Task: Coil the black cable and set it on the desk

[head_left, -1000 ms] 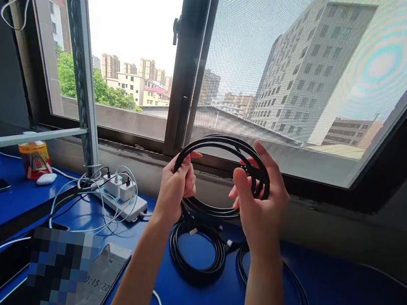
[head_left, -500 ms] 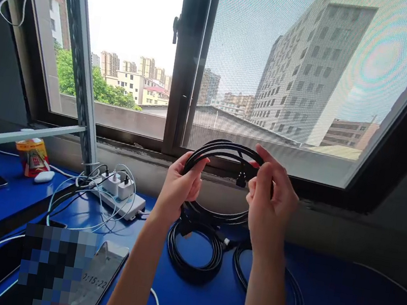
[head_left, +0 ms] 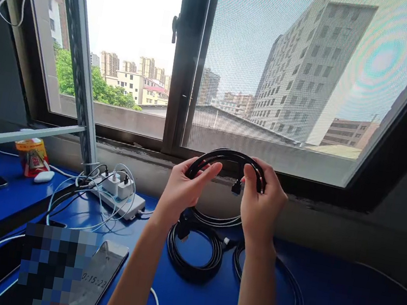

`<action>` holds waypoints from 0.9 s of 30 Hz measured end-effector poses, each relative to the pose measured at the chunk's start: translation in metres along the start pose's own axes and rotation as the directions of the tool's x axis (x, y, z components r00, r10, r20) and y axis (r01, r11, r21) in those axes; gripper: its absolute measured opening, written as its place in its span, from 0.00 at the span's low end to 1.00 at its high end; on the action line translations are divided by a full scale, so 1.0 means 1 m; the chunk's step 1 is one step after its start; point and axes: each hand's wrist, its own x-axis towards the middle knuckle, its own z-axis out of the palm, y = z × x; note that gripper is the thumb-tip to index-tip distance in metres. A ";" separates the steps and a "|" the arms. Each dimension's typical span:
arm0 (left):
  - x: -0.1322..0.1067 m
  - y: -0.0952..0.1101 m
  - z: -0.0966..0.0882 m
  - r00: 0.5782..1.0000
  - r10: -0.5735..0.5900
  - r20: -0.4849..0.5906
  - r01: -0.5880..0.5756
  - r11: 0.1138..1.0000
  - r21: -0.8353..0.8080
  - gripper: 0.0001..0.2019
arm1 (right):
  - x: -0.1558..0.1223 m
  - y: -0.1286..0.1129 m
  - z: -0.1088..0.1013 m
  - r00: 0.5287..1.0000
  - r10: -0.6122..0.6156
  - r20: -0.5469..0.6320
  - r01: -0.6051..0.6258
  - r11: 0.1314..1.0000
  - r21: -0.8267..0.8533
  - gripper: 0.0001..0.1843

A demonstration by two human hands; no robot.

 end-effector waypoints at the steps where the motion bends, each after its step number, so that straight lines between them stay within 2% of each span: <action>1: 0.000 0.000 0.000 1.000 -0.008 -0.010 0.008 1.000 0.018 0.24 | 0.000 0.001 0.000 1.000 0.011 0.019 -0.011 1.000 0.002 0.21; 6: 0.001 0.000 -0.004 0.995 -0.068 -0.079 0.076 0.993 0.091 0.31 | 0.001 -0.002 -0.002 0.994 0.012 0.105 -0.011 1.000 -0.007 0.23; 12: 0.004 0.006 -0.017 0.963 -0.257 0.083 0.255 0.966 0.039 0.30 | 0.000 -0.010 -0.002 0.982 -0.080 0.172 0.069 0.995 0.069 0.15; 17: 0.004 0.006 -0.024 0.976 -0.193 0.103 0.195 0.981 -0.004 0.26 | 0.000 -0.012 -0.002 0.964 -0.155 0.214 0.139 0.986 0.090 0.10; 21: 0.003 0.006 -0.020 0.973 -0.191 0.127 0.197 0.980 -0.034 0.17 | -0.001 -0.010 0.000 0.970 -0.164 0.180 0.166 0.986 0.003 0.11; 24: 0.003 0.006 -0.014 0.989 -0.146 -0.007 0.146 0.989 0.007 0.13 | -0.003 -0.010 0.002 0.972 -0.170 0.162 0.186 0.978 -0.089 0.13; 26: 0.003 0.005 -0.011 0.993 -0.056 -0.105 0.065 0.995 0.080 0.15 | -0.004 -0.012 0.002 0.973 -0.181 0.145 0.198 0.974 -0.113 0.14; 27: 0.003 0.004 -0.010 0.993 -0.005 -0.121 0.020 0.992 0.123 0.16 | -0.004 -0.013 0.002 0.972 -0.193 0.136 0.208 0.971 -0.113 0.13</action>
